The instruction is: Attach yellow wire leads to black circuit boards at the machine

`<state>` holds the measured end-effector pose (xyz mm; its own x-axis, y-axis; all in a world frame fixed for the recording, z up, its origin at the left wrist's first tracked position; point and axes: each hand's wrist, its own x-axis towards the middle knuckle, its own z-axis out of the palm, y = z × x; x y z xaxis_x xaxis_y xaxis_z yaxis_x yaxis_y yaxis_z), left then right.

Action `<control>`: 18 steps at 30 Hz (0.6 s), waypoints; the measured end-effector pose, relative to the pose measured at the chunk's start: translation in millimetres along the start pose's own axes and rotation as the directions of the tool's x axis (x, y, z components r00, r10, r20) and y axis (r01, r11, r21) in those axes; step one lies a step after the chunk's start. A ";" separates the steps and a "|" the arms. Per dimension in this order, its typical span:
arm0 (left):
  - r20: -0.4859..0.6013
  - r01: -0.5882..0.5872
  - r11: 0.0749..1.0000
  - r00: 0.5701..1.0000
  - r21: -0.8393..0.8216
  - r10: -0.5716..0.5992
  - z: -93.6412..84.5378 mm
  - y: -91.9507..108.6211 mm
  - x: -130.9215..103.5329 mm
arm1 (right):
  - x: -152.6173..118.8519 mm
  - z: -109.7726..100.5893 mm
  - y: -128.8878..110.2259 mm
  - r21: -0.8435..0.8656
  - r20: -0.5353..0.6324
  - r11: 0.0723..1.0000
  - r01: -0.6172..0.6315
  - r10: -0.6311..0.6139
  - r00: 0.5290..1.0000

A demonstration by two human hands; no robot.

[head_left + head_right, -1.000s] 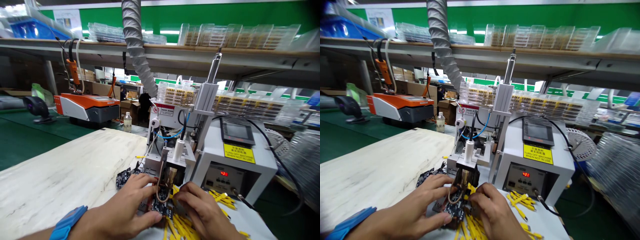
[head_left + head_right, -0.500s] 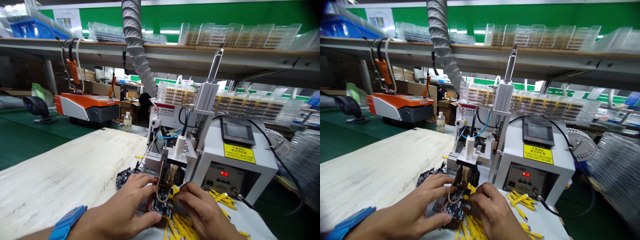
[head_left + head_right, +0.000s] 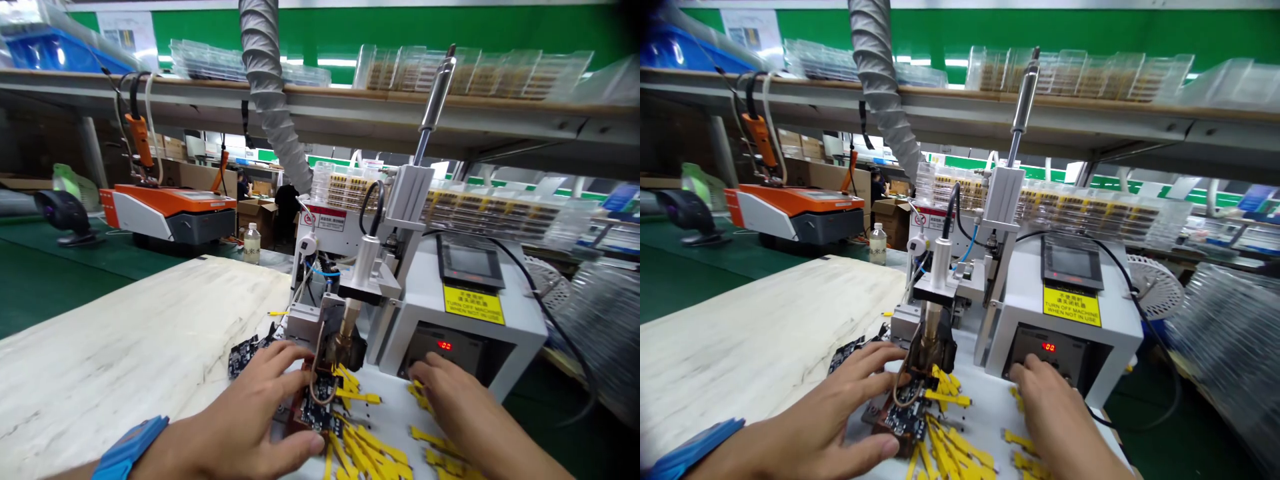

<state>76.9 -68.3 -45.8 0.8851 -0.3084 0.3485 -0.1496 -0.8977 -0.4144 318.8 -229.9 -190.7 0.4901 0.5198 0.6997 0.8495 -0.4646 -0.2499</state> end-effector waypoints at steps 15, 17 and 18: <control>-0.031 -0.024 0.990 0.999 0.138 0.029 17.8 -9.3 3.0 | 1.1 -7.7 -2.7 -0.159 -0.020 0.987 -0.026 0.023 1.000; -0.028 -0.027 0.984 0.999 0.174 0.032 16.7 -6.4 2.8 | -0.1 -12.1 -15.1 -0.049 -0.177 0.992 0.116 -0.123 0.976; -0.022 -0.030 0.980 0.999 0.196 0.035 16.1 -4.9 2.7 | -1.1 -14.2 -24.2 0.044 -0.295 0.967 0.250 -0.226 0.928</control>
<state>87.1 -59.6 -56.3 0.8692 -0.3466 0.3526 -0.0868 -0.8091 -0.5813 294.9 -229.4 -176.0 0.2051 0.3760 0.9036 0.9528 -0.2879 -0.0965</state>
